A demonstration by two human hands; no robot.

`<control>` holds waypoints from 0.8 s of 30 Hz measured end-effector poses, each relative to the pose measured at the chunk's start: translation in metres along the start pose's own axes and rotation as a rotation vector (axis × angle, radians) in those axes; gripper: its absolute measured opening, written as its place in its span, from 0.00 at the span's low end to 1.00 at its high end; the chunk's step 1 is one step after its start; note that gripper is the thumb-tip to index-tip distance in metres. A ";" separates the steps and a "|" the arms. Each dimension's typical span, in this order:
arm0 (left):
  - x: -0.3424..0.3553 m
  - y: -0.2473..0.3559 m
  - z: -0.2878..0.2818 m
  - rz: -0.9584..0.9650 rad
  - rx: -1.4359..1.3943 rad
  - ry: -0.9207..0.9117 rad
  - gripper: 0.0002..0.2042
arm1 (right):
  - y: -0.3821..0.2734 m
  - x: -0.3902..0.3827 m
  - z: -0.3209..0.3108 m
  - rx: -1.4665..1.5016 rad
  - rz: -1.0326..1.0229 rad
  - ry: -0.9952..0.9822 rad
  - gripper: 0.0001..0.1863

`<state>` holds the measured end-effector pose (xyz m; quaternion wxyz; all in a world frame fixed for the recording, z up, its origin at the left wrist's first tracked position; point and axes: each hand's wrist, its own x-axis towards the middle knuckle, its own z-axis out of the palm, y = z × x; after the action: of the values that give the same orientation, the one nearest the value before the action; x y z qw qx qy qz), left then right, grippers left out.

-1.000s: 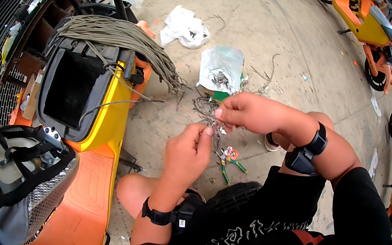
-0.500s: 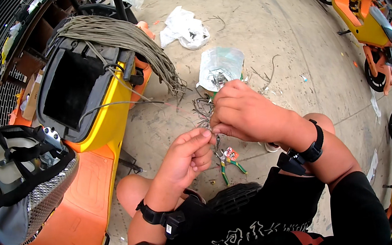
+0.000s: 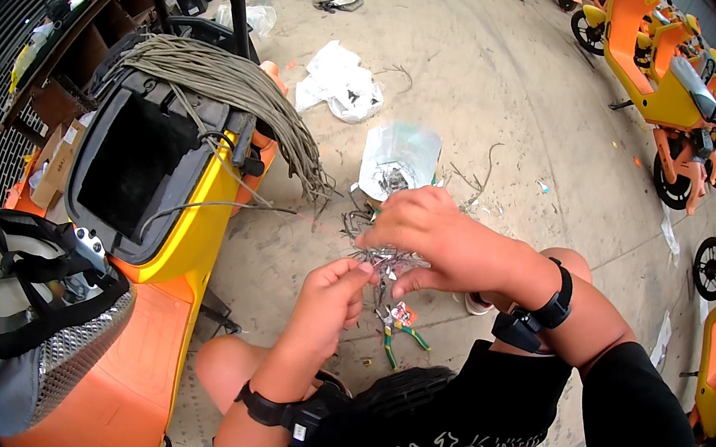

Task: The person uses pliers to strip the insulation from multiple wires in a wiring harness. They then use their hands to twist the exposed wire ends together.

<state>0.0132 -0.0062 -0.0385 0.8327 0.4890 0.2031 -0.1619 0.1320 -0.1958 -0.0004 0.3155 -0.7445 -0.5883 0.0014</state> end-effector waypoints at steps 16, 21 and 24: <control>-0.009 0.010 -0.005 -0.194 -0.246 -0.279 0.10 | -0.006 0.006 -0.002 -0.074 -0.214 0.070 0.08; -0.007 0.004 0.001 0.156 0.362 -0.103 0.12 | -0.002 -0.001 0.010 0.175 0.089 -0.041 0.05; -0.009 -0.002 0.002 0.649 1.020 0.107 0.11 | -0.003 0.001 0.006 0.643 0.676 -0.259 0.08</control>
<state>0.0045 -0.0084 -0.0343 0.4890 0.8708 -0.0179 0.0481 0.1272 -0.1917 -0.0036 0.4356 -0.7525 -0.3178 0.3781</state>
